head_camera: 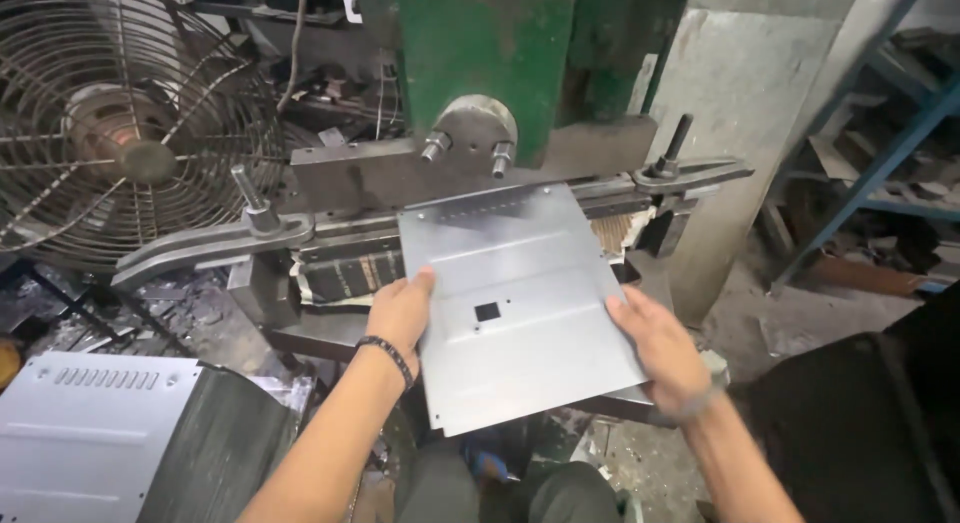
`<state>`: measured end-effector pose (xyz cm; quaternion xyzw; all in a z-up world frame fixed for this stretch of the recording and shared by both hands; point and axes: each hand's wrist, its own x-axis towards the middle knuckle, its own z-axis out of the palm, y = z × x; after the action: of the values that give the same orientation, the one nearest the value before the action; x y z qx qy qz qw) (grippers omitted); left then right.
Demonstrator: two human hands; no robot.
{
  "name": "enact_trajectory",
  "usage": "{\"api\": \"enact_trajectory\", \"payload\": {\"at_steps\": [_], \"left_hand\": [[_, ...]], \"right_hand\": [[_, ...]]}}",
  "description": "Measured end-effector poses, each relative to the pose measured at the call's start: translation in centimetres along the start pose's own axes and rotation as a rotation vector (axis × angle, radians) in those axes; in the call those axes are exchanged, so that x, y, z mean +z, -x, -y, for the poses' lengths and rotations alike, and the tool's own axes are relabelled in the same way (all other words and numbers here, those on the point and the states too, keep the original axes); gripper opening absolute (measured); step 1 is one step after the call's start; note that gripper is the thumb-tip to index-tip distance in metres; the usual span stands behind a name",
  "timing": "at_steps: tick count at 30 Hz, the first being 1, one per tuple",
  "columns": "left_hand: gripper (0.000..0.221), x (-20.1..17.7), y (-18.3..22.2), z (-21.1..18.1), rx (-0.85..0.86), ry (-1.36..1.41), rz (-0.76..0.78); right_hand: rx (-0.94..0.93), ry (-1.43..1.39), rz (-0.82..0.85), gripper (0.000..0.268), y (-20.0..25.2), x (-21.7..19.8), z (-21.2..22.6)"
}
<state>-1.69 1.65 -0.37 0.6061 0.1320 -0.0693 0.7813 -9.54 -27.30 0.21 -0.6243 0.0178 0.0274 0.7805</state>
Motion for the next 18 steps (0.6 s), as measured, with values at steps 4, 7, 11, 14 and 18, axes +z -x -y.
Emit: {"api": "enact_trajectory", "payload": {"at_steps": [4,7,11,14,18], "left_hand": [[0.038,-0.6,1.7,-0.4,-0.013,0.08,-0.018],[0.045,-0.4,1.2,-0.1,0.036,0.075,-0.026],[0.045,0.1,1.5,0.9,0.092,-0.055,-0.106],[0.039,0.8,1.5,1.2,0.094,-0.003,-0.082],[0.038,0.9,1.9,0.9,0.087,-0.023,-0.092]], "right_hand": [[-0.007,-0.091,-0.095,0.043,3.6,1.5,-2.7],[0.033,-0.156,-0.108,0.042,4.1,2.1,-1.9],[0.106,-0.143,-0.152,0.04,3.3,0.2,-3.1],[0.106,-0.163,-0.142,0.039,3.5,-0.3,-3.3],[0.101,-0.201,-0.136,0.04,4.3,-0.3,-4.1]]}}
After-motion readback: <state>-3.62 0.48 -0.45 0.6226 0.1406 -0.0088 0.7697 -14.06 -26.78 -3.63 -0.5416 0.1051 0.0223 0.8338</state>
